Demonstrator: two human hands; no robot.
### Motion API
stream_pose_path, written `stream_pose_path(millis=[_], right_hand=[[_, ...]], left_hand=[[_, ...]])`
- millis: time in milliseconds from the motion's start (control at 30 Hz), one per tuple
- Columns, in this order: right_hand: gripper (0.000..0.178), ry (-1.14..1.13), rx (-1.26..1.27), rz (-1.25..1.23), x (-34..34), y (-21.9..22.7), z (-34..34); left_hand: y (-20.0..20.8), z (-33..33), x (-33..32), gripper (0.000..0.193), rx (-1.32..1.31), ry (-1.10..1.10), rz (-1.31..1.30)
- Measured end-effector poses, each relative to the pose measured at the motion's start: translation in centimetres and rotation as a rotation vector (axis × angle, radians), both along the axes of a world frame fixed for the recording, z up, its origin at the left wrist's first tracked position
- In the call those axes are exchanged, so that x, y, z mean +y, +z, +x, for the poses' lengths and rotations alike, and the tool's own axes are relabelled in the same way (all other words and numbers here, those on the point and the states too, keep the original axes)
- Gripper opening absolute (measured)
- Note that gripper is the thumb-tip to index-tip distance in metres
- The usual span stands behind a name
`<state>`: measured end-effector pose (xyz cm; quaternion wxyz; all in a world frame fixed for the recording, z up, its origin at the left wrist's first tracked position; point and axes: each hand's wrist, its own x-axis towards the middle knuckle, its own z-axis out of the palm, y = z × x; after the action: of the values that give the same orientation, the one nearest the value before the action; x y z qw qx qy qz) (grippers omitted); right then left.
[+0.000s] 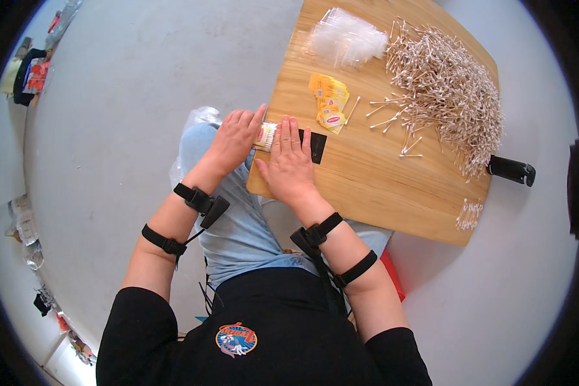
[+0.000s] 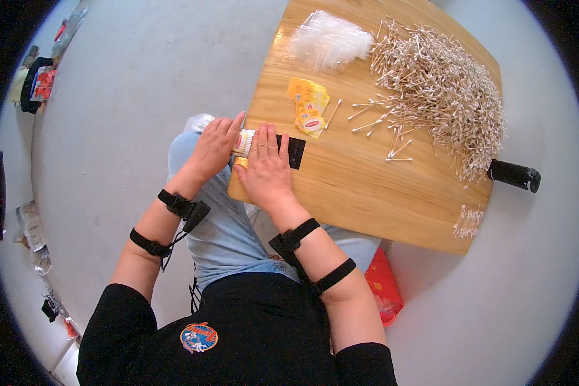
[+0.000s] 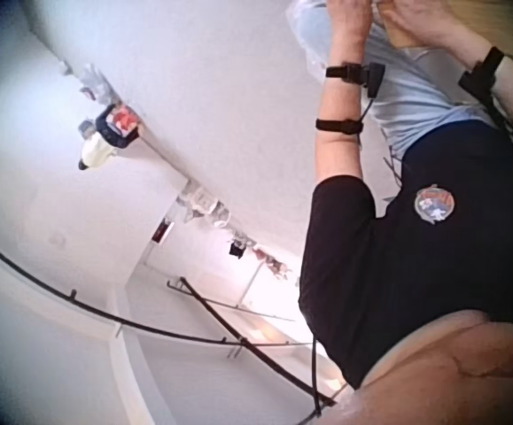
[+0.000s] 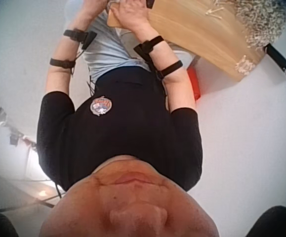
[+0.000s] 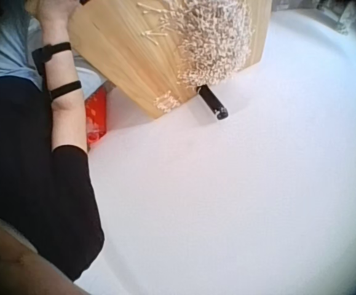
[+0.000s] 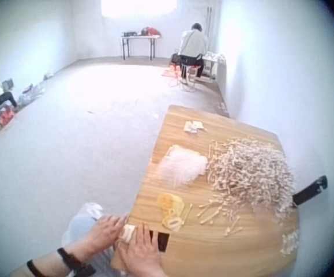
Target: Sorting and bundling cotton swabs on a small wooden table.
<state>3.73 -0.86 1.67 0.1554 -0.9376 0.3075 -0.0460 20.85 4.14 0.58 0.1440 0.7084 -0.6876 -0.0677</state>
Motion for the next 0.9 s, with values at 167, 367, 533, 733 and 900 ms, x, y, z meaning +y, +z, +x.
stream_pose_path(millis=[167, 367, 533, 733, 900], right_hand=[[0.083, 0.012, 0.017, 0.01, -0.1, 0.4, 0.6], [0.082, 0.025, -0.049, 0.005, 0.0, 0.2, 0.9], [0.081, 0.02, -0.086, -0.004, 0.4, -0.4, 1.8], [0.078, 0.049, -0.165, 0.0, 1.4, -0.1, 3.7], [0.072, 0.107, -0.294, -0.017, 2.2, 1.8, 3.4]], left_hand=[[-0.1, -0.2, -0.2, 0.059, 0.014, 0.013, 0.008], [-0.5, 0.1, 0.1, 0.057, -0.009, 0.025, -0.023], [-0.1, 1.0, 0.5, 0.055, -0.044, 0.043, 0.003], [0.5, 3.1, 2.4, 0.054, -0.102, 0.071, 0.011], [4.0, 2.6, 4.4, 0.054, -0.149, 0.092, -0.06]])
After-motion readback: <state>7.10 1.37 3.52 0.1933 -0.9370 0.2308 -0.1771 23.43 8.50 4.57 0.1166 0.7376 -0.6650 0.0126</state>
